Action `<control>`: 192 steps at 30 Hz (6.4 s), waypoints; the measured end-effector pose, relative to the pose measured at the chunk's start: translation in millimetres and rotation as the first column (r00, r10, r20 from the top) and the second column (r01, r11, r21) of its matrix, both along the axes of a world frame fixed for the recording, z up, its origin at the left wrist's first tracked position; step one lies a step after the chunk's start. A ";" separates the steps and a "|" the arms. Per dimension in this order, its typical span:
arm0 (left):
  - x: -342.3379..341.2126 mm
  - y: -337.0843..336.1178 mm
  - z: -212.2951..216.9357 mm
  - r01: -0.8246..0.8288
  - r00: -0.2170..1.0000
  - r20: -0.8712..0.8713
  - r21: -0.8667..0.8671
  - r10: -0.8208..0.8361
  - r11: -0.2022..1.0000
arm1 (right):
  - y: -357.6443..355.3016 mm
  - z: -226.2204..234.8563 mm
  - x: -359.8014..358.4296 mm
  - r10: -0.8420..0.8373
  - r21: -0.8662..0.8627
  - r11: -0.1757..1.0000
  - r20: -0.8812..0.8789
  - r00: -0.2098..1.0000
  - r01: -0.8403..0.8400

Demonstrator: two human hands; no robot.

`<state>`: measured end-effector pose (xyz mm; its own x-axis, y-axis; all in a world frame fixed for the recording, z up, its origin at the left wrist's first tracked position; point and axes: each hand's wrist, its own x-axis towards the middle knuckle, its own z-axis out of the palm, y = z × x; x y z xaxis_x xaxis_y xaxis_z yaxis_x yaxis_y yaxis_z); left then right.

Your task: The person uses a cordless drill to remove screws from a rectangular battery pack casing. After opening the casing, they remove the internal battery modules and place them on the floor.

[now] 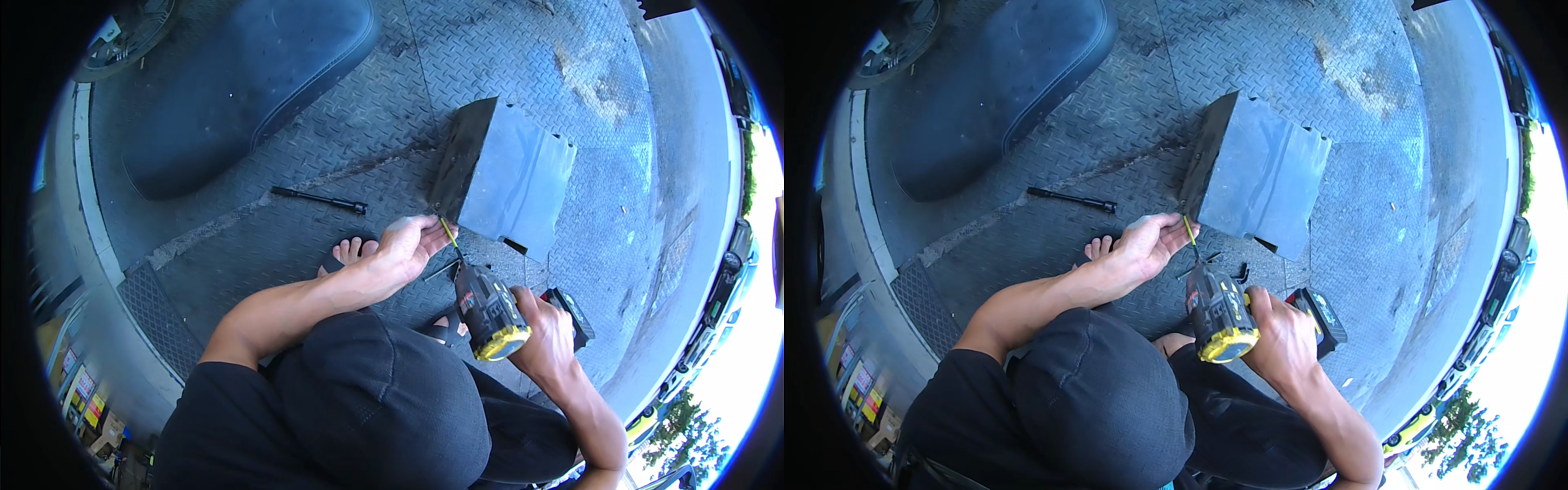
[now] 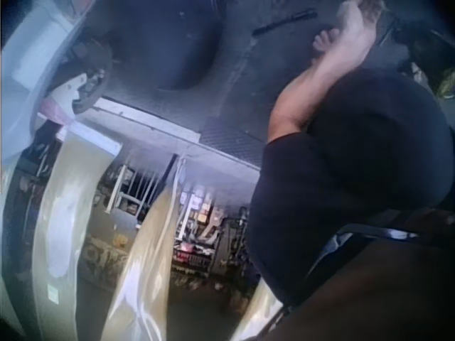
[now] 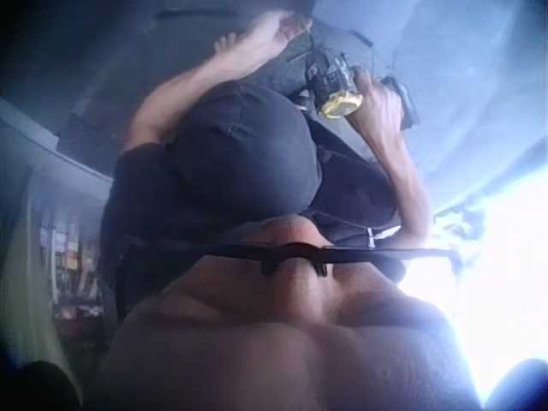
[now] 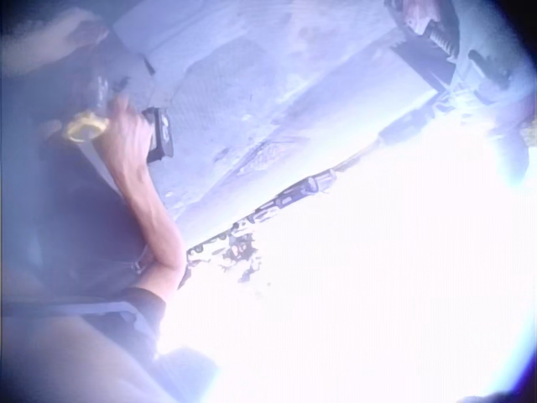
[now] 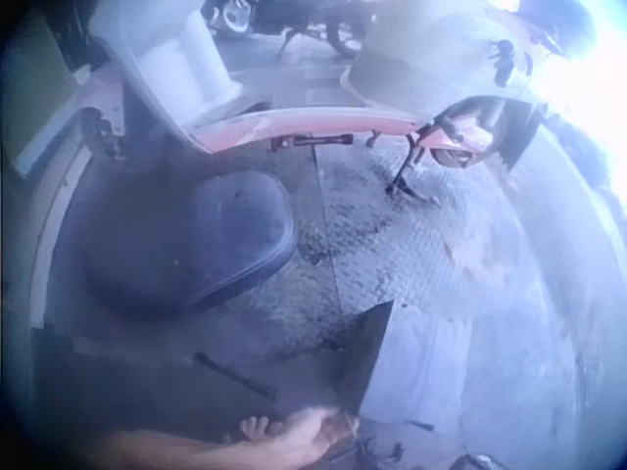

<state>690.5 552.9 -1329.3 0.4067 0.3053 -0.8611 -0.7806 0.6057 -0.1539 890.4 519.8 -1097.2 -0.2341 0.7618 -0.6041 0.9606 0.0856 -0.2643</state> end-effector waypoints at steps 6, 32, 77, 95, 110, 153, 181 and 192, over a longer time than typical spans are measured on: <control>-1.9 -4.0 5.6 0.004 1.000 -0.009 0.075 -0.004 0.997 | 6.7 -5.4 -25.0 -0.050 -0.008 0.999 0.077 0.996 0.050; -4.9 -0.8 5.5 0.055 0.998 0.000 0.131 -0.056 0.990 | 6.4 -22.7 -17.7 -0.188 -0.003 0.982 -0.035 0.982 0.188; -13.8 82.6 -64.4 0.764 0.603 -0.798 0.581 0.009 0.282 | 74.5 -8.4 -19.9 -0.220 0.127 0.968 0.011 0.975 0.217; -58.1 64.3 2.0 0.847 0.524 -0.848 0.509 0.078 -0.153 | 53.8 20.5 13.7 -0.802 -0.345 0.586 -0.378 0.463 0.733; -65.3 67.5 10.7 0.845 0.510 -0.845 0.457 0.162 -0.277 | 43.0 29.6 17.9 -0.812 -0.337 0.581 -0.305 0.498 0.741; -81.9 96.2 12.2 0.821 0.443 -0.880 0.323 0.169 -0.470 | 69.1 53.3 10.2 -0.594 -0.352 0.775 -0.120 0.796 0.525; 13.0 52.9 35.3 0.991 0.106 -0.986 0.115 0.128 0.064 | 65.6 1.6 -20.7 -0.176 0.161 0.971 -0.026 0.984 0.178; 14.7 53.5 40.5 0.994 0.083 -0.996 0.081 0.028 -0.069 | 67.0 -18.1 -13.9 -0.130 0.167 0.976 -0.054 0.990 0.138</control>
<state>705.2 606.4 -1288.8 0.3942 0.8492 -0.3514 0.5480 0.0898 0.8317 876.5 586.8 -1115.3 -0.1459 0.8786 -0.4547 0.9545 0.0042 -0.2982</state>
